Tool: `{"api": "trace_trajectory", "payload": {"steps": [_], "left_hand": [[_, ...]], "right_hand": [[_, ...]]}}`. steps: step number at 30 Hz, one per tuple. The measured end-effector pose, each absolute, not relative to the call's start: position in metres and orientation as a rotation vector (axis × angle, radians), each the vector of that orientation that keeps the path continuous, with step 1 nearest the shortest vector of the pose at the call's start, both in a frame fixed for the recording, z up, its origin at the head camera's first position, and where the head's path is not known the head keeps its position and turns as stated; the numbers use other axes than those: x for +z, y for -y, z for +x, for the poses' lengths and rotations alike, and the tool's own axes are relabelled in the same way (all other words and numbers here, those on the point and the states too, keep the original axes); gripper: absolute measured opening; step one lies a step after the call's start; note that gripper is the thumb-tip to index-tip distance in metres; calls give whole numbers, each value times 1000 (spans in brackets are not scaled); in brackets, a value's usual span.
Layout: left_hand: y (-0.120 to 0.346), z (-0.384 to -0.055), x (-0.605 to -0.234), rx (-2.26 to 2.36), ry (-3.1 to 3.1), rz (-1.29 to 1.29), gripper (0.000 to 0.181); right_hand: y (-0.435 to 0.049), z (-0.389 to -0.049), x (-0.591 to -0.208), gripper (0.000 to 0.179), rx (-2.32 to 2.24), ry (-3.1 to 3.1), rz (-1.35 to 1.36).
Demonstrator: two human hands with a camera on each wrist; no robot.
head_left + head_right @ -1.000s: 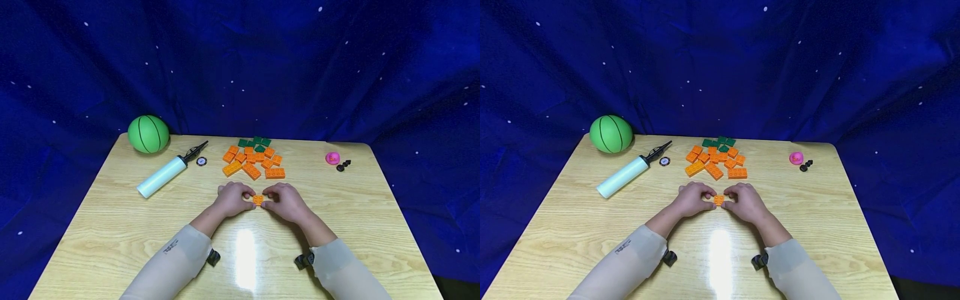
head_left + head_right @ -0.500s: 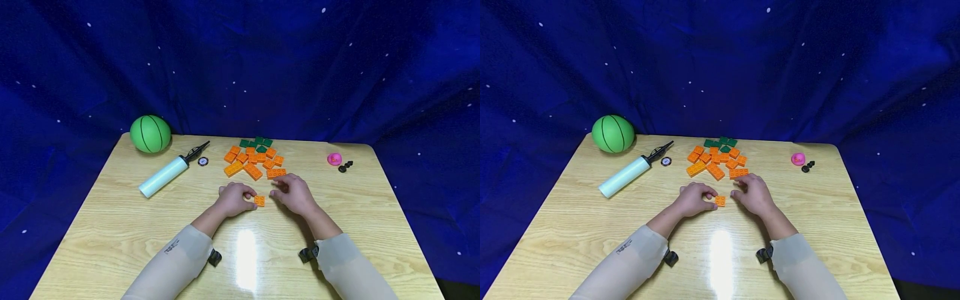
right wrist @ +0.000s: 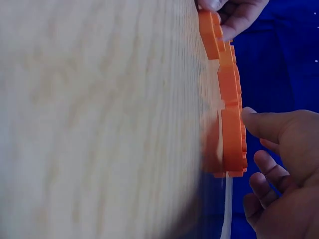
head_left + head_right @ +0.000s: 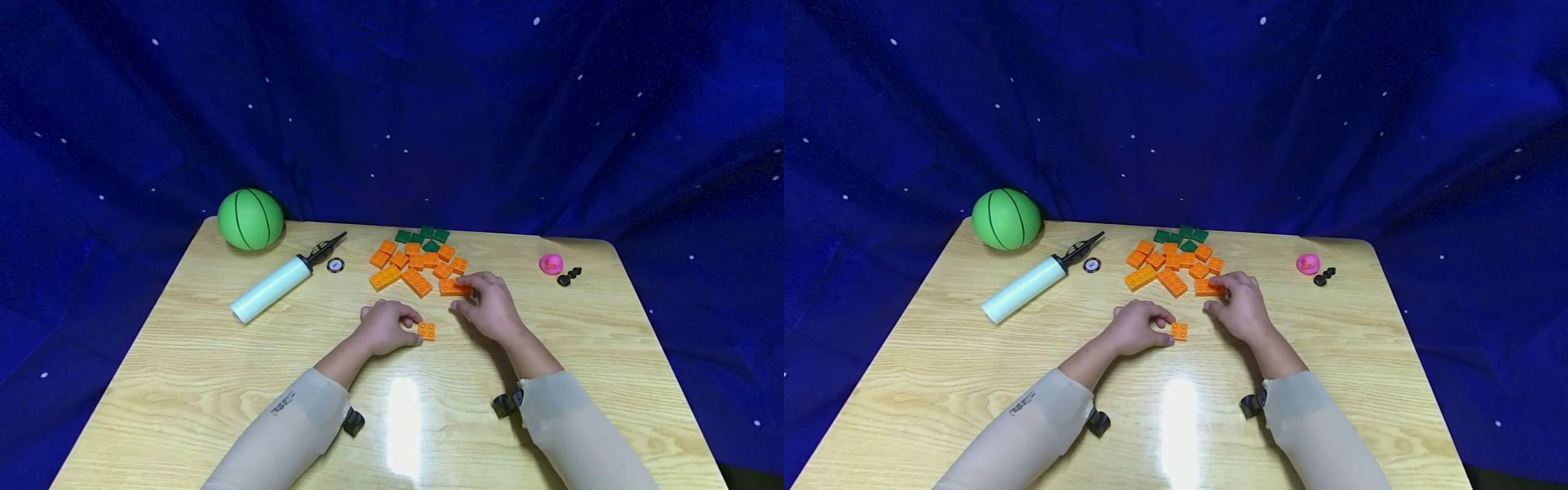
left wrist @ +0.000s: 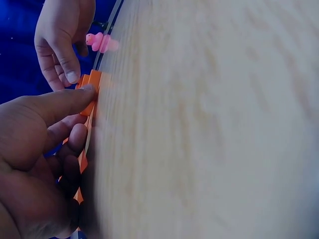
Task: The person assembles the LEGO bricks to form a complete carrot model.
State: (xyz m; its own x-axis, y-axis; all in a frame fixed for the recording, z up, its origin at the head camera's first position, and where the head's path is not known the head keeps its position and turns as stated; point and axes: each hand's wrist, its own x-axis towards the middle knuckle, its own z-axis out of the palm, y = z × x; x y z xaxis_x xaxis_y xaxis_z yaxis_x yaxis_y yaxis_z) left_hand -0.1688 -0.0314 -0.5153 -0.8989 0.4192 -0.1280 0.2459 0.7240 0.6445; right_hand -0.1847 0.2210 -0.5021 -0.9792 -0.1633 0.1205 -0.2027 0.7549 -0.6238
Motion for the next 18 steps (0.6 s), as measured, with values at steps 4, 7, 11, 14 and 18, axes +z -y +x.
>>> {"api": "trace_trajectory", "payload": {"steps": [4,7,11,14,18], "left_hand": [[32,-169,-516,947,-2658,523,31],[32,-169,-516,950,-2651,519,30],[32,-170,-516,952,-2648,514,29],[32,-170,-516,957,-2650,513,29],[32,-170,-516,961,-2649,516,30]], "right_hand": [[-223,-191,-504,44,1037,2884,308],[-225,-196,-506,45,1021,2877,335],[-227,-203,-507,46,1004,2884,355],[-228,-206,-508,46,1015,2906,341],[-230,-210,-509,46,1021,2941,334]]}}
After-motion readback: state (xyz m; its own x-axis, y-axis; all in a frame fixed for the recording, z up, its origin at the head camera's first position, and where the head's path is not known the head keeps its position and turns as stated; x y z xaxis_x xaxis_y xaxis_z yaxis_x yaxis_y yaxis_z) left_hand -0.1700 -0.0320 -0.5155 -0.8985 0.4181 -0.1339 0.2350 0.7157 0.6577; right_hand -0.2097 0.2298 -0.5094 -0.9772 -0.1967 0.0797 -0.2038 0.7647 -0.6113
